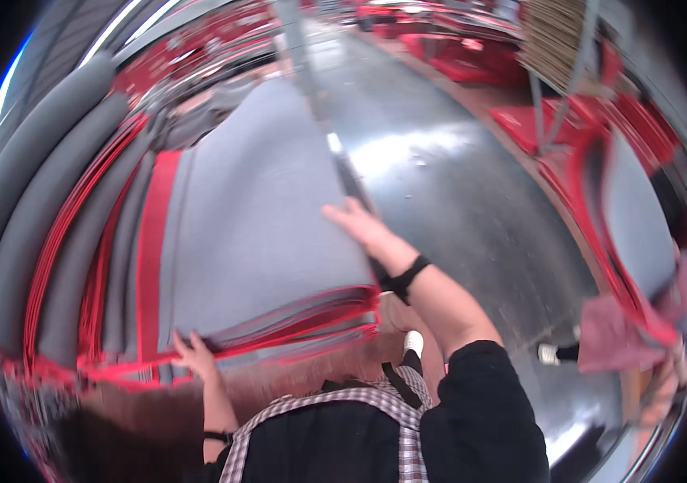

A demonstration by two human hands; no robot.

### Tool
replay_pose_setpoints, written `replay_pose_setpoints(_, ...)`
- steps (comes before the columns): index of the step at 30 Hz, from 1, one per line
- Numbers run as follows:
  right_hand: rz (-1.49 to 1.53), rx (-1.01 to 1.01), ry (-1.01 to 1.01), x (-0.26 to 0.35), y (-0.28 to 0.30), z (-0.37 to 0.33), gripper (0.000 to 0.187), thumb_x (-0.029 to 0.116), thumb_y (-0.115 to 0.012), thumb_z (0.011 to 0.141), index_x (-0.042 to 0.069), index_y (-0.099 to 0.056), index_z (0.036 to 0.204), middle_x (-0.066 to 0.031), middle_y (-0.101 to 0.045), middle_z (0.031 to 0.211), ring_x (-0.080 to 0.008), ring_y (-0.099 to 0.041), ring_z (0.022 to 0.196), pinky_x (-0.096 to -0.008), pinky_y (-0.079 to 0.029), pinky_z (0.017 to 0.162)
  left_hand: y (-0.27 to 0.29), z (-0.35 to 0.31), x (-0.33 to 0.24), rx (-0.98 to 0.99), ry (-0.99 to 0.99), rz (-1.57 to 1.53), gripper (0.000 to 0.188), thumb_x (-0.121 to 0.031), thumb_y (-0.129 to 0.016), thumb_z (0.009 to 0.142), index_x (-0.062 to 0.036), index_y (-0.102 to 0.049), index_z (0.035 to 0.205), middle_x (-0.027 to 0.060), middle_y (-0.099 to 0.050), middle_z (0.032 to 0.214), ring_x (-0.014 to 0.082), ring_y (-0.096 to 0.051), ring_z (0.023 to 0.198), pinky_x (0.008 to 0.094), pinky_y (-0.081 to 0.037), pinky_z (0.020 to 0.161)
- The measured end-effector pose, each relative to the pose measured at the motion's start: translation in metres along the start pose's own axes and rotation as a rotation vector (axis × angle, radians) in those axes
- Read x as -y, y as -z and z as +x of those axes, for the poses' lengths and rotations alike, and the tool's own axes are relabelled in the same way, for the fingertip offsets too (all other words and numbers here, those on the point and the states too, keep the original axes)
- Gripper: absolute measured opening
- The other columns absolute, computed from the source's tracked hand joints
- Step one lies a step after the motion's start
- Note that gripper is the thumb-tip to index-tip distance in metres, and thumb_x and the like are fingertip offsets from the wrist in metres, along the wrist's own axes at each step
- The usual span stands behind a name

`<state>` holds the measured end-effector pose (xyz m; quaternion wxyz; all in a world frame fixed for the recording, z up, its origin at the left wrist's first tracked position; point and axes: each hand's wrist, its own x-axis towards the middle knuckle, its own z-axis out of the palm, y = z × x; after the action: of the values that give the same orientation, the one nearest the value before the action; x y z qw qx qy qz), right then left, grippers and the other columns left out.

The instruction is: Picking up and stacking large floor mats in a manufacturing facility.

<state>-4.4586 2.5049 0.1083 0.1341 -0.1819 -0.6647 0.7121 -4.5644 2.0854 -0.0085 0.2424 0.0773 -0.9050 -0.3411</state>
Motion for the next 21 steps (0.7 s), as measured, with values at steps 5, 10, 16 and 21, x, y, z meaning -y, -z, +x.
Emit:
replay_pose_setpoints(5, -0.126, 0.071, 0.133, -0.032, 0.009, -0.085, 0.074, 0.039, -0.062, 0.078, -0.002, -0.029, 0.131, -0.0149, -0.045, 0.122, -0.0202, -0.043, 0.11, -0.0293, -0.036, 0.092, 0.005, 0.03, 0.063, 0.046, -0.144, -0.163, 0.059, -0.025, -0.063, 0.077, 0.0027, -0.04, 0.123, 0.0232, -0.045, 0.122, 0.0344, -0.046, 0.108, 0.0414, -0.032, 0.095)
replay_pose_setpoints(10, -0.097, 0.107, 0.007, -0.1, 0.058, -0.224, 0.046, 0.025, -0.058, 0.083, 0.0, -0.045, 0.12, -0.0089, -0.056, 0.108, -0.0158, -0.052, 0.099, -0.0291, -0.041, 0.085, 0.001, -0.001, 0.057, -0.016, 0.113, -0.37, 0.052, -0.017, -0.054, 0.082, 0.0049, -0.034, 0.125, 0.0217, -0.044, 0.123, 0.03, -0.044, 0.112, 0.0359, -0.034, 0.095)
replay_pose_setpoints(16, -0.029, -0.206, -0.523, -0.173, 0.102, -0.376, 0.042, 0.035, -0.057, 0.08, 0.002, -0.056, 0.107, -0.0085, -0.059, 0.1, -0.0157, -0.056, 0.09, -0.0287, -0.045, 0.077, -0.043, -0.122, 0.073, 0.756, 0.682, -0.529, 0.029, -0.02, -0.052, 0.084, -0.0022, -0.042, 0.105, 0.0094, -0.05, 0.099, 0.0222, -0.049, 0.088, 0.032, -0.04, 0.078)
replay_pose_setpoints(21, -0.084, -0.537, -0.521, -0.197, 0.163, -0.511, 0.034, 0.031, -0.057, 0.08, 0.002, -0.06, 0.099, -0.01, -0.063, 0.087, -0.0154, -0.059, 0.081, -0.0299, -0.047, 0.07, -0.101, -0.283, -0.099, 1.759, 0.494, -0.51, 0.027, -0.023, -0.05, 0.086, -0.0043, -0.045, 0.105, 0.0051, -0.054, 0.094, 0.0186, -0.053, 0.083, 0.0296, -0.045, 0.072)
